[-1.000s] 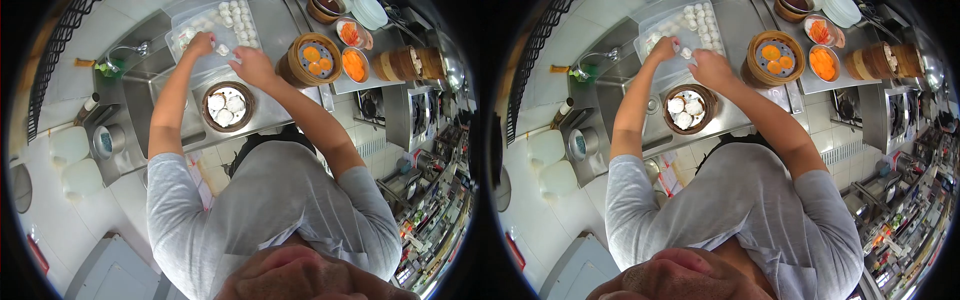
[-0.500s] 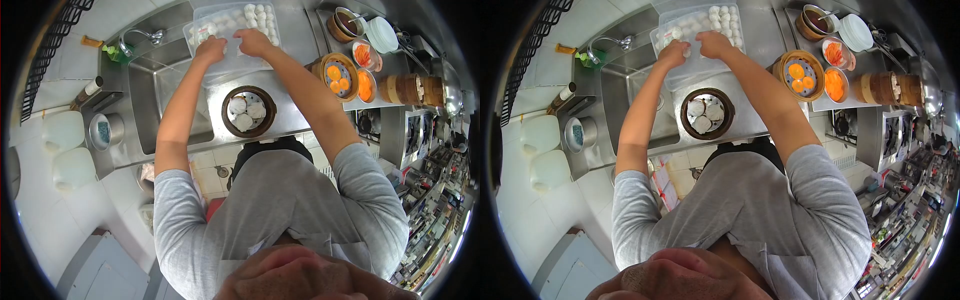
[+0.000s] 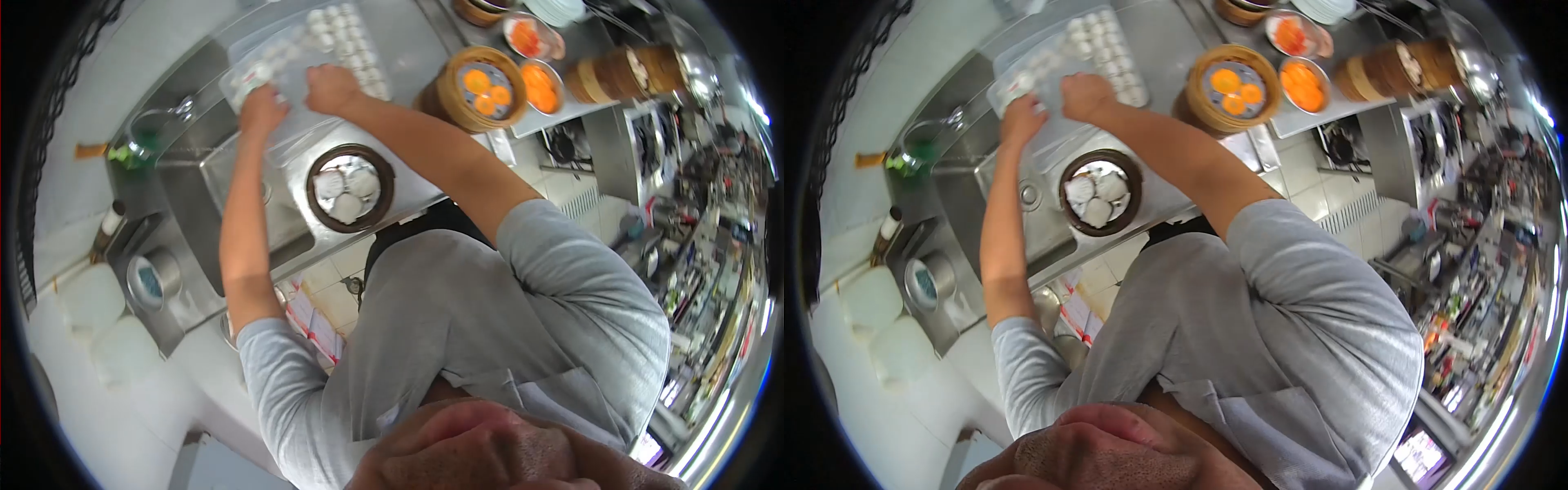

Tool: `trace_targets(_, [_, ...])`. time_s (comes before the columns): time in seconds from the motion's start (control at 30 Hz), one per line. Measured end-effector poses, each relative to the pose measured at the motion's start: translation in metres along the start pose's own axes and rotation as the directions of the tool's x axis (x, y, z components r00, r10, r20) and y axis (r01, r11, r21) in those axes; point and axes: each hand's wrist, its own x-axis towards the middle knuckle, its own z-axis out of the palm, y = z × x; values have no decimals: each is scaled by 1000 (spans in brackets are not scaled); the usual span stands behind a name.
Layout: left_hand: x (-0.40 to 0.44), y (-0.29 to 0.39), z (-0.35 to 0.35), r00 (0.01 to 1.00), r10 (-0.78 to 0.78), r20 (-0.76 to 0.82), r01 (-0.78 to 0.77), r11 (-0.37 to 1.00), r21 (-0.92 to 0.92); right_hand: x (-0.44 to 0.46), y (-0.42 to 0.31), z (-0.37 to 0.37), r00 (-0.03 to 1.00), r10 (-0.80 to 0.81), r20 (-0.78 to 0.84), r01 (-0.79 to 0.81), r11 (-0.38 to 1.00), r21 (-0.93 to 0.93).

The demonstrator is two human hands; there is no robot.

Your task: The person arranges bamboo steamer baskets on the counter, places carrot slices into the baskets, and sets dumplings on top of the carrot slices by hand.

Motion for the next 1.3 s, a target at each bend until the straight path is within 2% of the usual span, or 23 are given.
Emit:
trace_targets(0.03, [-7, 0, -9, 998, 28, -52, -32, 997, -65, -10, -2, -6, 999, -14, -35, 15, 999, 42])
trace_targets(0.1, [-25, 15, -30, 986, 85, -143, -108, 981, -163, -46, -12, -37, 968, -182, -173, 212, 962, 171])
trace_targets(0.17, [-41, 40, -65, 961, 159, -227, -209, 954, -217, -96, -9, -77, 916, -315, -249, 386, 860, 334])
trace_targets(0.23, [-65, 98, -104, 948, 195, -253, -269, 914, -303, -157, 9, -127, 847, -387, -364, 505, 801, 323])
trace_targets(0.27, [-73, 133, -116, 941, 209, -267, -296, 890, -346, -183, 24, -155, 867, -357, -347, 469, 818, 332])
trace_targets(0.3, [-76, 161, -123, 919, 289, -267, -373, 857, -357, -205, 42, -179, 885, -329, -329, 436, 833, 341])
trace_targets(0.37, [-81, 215, -131, 860, 425, -281, -503, 798, -332, -224, 97, -209, 894, -251, -370, 351, 907, 233])
trace_targets(0.43, [-79, 264, -124, 796, 528, -296, -601, 750, -278, -230, 142, -233, 950, -51, -308, 164, 920, 355])
trace_targets(0.53, [-64, 314, -94, 748, 610, -260, -660, 725, -197, -221, 184, -248, 927, -184, -328, 236, 964, 126])
trace_targets(0.73, [-47, 348, -62, 772, 622, -128, -631, 774, -48, -204, 191, -247, 892, -368, -263, 370, 928, -42])
trace_targets(0.77, [-47, 352, -63, 777, 618, -120, -625, 781, -19, -202, 191, -247, 908, -343, -239, 346, 938, -31])
trace_targets(0.93, [-45, 356, -56, 812, 573, -113, -579, 814, -34, -197, 185, -250, 955, -256, -150, 259, 966, -4])
trace_targets(1.03, [-43, 354, -52, 772, 601, -205, -623, 780, -59, -193, 198, -243, 928, -322, -188, 346, 932, 110])
trace_targets(1.07, [-43, 345, -56, 754, 608, -248, -637, 769, -52, -195, 198, -246, 898, -358, -255, 389, 917, 83])
trace_targets(1.1, [-41, 331, -66, 793, 558, -245, -594, 797, -109, -202, 197, -251, 860, -398, -320, 438, 897, 62])
trace_targets(1.17, [-27, 293, -92, 861, 454, -230, -500, 838, -217, -218, 195, -264, 815, -364, -451, 443, 893, 80])
trace_targets(1.2, [-9, 258, -99, 935, 321, -152, -350, 905, -242, -230, 192, -271, 833, -284, -475, 386, 913, 131])
trace_targets(1.27, [28, 171, -101, 982, 93, -163, -109, 990, -94, -255, 201, -275, 852, -96, -515, 258, 932, 253])
trace_targets(1.3, [50, 112, -91, 977, 83, -195, -81, 997, 16, -268, 212, -269, 848, 12, -530, 190, 926, 326])
